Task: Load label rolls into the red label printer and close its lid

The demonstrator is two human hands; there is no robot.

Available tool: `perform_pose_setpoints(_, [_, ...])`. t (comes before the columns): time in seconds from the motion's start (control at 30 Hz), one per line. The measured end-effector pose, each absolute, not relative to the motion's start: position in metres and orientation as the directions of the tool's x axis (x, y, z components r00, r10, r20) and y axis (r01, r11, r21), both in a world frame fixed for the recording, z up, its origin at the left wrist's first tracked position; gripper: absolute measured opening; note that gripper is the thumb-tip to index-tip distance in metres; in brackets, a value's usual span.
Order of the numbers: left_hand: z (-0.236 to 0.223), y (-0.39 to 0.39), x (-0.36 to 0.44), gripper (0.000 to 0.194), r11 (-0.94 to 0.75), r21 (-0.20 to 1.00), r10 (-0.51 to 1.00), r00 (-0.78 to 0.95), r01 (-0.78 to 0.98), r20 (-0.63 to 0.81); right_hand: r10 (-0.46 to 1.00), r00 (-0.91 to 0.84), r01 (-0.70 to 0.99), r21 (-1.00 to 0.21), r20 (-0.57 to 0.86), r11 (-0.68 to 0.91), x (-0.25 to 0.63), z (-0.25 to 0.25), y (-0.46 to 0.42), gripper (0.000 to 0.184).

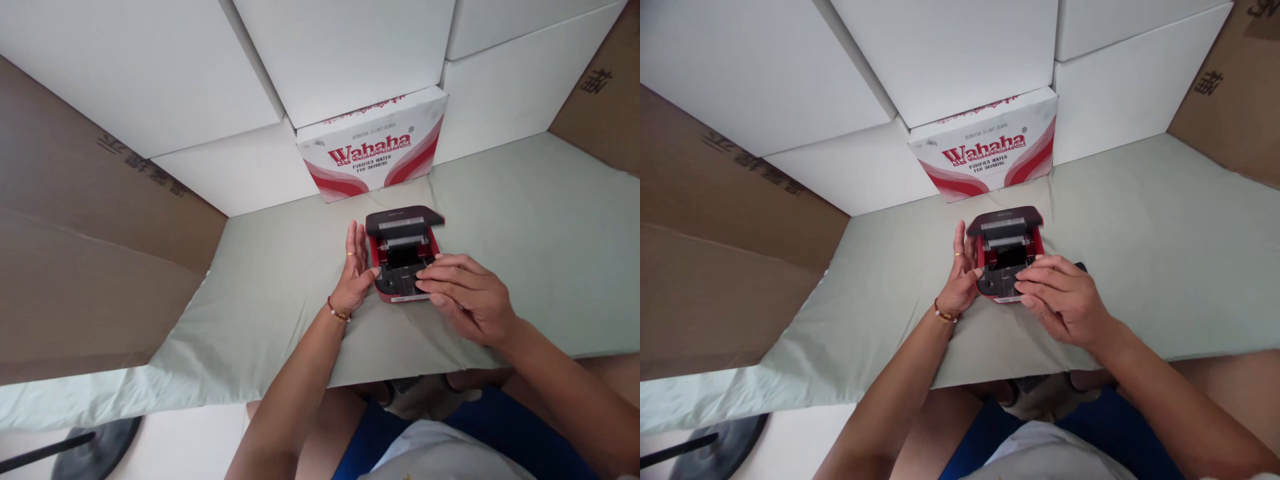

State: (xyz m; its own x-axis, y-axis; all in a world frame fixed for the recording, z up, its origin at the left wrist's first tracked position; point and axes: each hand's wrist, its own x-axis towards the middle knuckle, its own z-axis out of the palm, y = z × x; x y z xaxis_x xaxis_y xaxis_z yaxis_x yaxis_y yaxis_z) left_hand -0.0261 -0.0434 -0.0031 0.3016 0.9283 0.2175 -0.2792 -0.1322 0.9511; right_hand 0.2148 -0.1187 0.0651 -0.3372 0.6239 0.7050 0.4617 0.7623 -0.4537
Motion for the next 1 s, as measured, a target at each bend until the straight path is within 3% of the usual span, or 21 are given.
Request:
perform_pose_setpoints(0.1, [-0.004, -0.043, -0.026, 0.114, -0.14, 0.949, 0.925, 0.304, -0.282, 0.227, 0.731, -0.386, 0.521, -0.521, 0.563, 0.677, 0.216, 0.095, -0.107, 0.035])
perform_pose_setpoints(0.2, [-0.002, -0.043, -0.025, 0.107, -0.12, 0.938, 0.919, 0.321, -0.325, 0.229, 0.889, -0.351, 0.723, -0.519, 0.293, 0.456, 0.21, 0.127, -0.084, 0.045])
perform_pose_setpoints(0.33, [-0.001, -0.038, -0.024, 0.076, -0.077, 0.928, 0.953, 0.246, -0.364, 0.176, 0.938, -0.332, 0.935, -0.164, -0.097, 0.314, 0.186, 0.148, -0.044, 0.03])
perform_pose_setpoints(0.4, [-0.003, -0.035, -0.024, 0.07, -0.051, 0.928, 0.963, 0.226, -0.369, 0.143, 0.929, -0.312, 0.95, -0.036, -0.197, 0.311, 0.171, 0.146, -0.03, 0.031])
perform_pose_setpoints(0.63, [-0.007, -0.033, -0.018, 0.065, -0.075, 0.94, 0.97, 0.193, -0.332, 0.146, 0.924, -0.294, 0.953, -0.006, -0.245, 0.302, 0.154, 0.132, -0.015, 0.031])
perform_pose_setpoints(0.87, [-0.011, -0.027, -0.014, 0.066, -0.17, 0.952, 0.963, 0.161, -0.256, 0.216, 0.958, -0.232, 0.973, -0.03, -0.171, 0.23, 0.155, 0.142, -0.032, 0.035])
perform_pose_setpoints(0.93, [-0.012, -0.027, -0.014, 0.065, -0.178, 0.953, 0.962, 0.161, -0.245, 0.221, 0.958, -0.259, 0.962, -0.121, -0.12, 0.245, 0.166, 0.151, -0.047, 0.034])
perform_pose_setpoints(1.0, [-0.012, -0.027, -0.014, 0.062, -0.171, 0.955, 0.963, 0.164, -0.241, 0.214, 0.957, -0.288, 0.915, -0.305, -0.039, 0.263, 0.193, 0.161, -0.062, 0.032])
